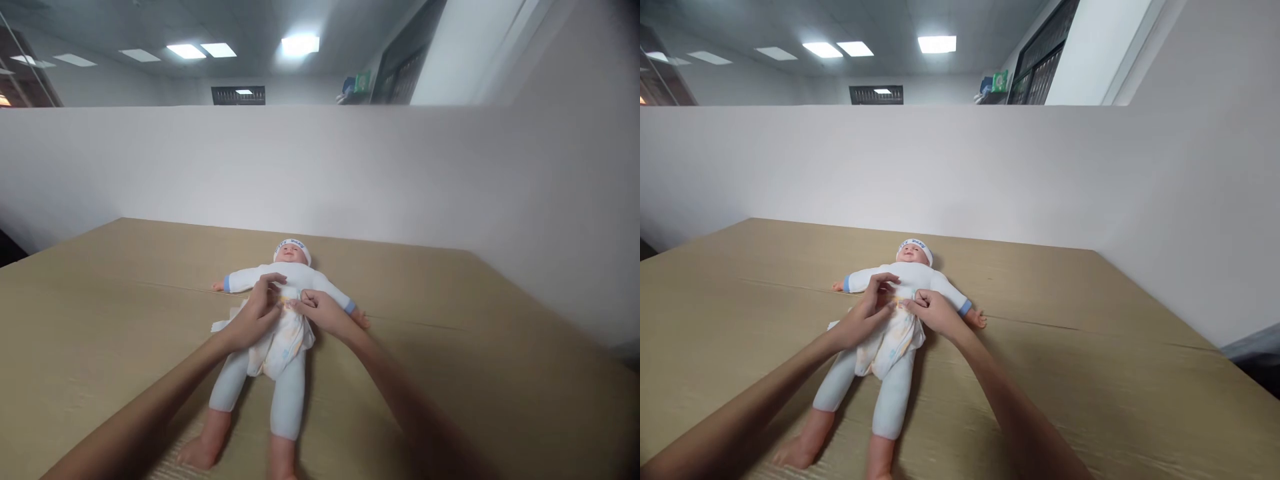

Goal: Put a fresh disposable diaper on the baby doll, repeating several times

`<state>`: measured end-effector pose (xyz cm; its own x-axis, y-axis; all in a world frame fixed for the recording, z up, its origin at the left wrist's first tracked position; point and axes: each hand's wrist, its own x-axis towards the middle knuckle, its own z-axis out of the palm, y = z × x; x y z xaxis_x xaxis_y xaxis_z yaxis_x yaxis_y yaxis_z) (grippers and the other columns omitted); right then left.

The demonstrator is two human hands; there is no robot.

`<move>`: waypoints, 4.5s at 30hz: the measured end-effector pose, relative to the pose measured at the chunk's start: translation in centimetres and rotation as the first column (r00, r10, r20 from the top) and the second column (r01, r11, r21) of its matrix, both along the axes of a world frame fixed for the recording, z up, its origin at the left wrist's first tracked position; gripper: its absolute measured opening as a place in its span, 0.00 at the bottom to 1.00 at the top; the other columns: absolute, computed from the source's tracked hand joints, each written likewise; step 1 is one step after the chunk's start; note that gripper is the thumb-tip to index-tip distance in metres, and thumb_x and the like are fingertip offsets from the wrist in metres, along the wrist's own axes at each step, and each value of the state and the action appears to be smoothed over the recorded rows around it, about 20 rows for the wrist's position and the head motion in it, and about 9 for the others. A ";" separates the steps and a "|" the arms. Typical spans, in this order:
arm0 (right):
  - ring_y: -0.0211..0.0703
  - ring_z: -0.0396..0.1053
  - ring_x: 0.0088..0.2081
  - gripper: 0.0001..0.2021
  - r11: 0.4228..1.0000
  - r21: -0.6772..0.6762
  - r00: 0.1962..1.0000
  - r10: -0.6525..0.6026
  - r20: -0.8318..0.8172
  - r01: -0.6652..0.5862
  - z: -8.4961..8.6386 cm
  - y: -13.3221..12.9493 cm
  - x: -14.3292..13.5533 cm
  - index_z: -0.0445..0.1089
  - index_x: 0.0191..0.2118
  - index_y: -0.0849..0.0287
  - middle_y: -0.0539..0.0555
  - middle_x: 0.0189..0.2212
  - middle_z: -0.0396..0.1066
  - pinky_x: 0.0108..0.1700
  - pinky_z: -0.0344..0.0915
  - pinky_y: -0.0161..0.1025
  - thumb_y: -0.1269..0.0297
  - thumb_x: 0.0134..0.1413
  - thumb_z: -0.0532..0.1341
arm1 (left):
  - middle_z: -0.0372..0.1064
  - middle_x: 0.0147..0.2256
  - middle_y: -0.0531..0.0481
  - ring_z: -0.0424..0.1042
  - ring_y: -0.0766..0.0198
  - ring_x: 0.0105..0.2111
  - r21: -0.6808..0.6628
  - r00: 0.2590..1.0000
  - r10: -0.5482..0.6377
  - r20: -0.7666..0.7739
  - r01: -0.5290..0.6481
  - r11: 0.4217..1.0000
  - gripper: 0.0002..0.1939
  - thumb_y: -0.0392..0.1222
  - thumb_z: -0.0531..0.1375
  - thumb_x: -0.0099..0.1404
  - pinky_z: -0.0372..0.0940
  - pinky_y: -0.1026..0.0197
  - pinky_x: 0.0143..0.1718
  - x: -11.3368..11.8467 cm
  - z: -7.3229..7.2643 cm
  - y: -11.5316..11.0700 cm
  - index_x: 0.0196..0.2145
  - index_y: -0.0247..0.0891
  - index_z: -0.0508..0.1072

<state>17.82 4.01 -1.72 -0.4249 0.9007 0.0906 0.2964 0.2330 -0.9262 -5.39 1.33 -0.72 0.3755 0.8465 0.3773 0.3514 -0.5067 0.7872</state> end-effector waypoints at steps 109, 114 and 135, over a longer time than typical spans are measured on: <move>0.54 0.42 0.81 0.36 0.848 0.475 0.886 -0.014 0.463 -0.234 -0.6 -0.7 -3.2 0.54 0.78 0.47 0.55 0.80 0.48 0.82 0.33 0.61 0.42 0.73 0.60 | 0.78 0.51 0.44 0.74 0.53 0.51 -0.163 0.946 -0.073 0.315 0.130 0.978 0.14 0.51 0.66 0.75 0.65 0.55 0.55 -3.1 -3.4 2.3 0.51 0.41 0.79; 0.54 0.41 0.81 0.40 0.825 0.518 0.902 -0.024 0.431 -0.226 -0.8 -0.7 -3.2 0.44 0.81 0.48 0.56 0.81 0.46 0.82 0.35 0.63 0.45 0.74 0.60 | 0.79 0.47 0.46 0.73 0.57 0.44 -0.146 0.966 -0.051 0.252 0.091 0.985 0.13 0.50 0.66 0.73 0.65 0.58 0.47 -3.0 -2.6 2.4 0.50 0.40 0.79; 0.53 0.79 0.53 0.18 0.908 0.405 0.883 -0.276 0.381 0.109 -2.0 -21.0 -7.1 0.72 0.61 0.52 0.55 0.52 0.80 0.54 0.71 0.46 0.69 0.68 0.62 | 0.78 0.48 0.42 0.74 0.42 0.50 0.152 0.781 0.463 -0.418 -0.443 0.884 0.14 0.52 0.62 0.75 0.57 0.42 0.54 -2.7 -2.1 -12.5 0.50 0.39 0.73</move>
<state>10.73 -16.95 -3.73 -0.3182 0.9061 0.2787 0.7105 0.4226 -0.5626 -8.13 -11.21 -2.80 0.0848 0.9471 0.3095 0.8451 -0.2329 0.4812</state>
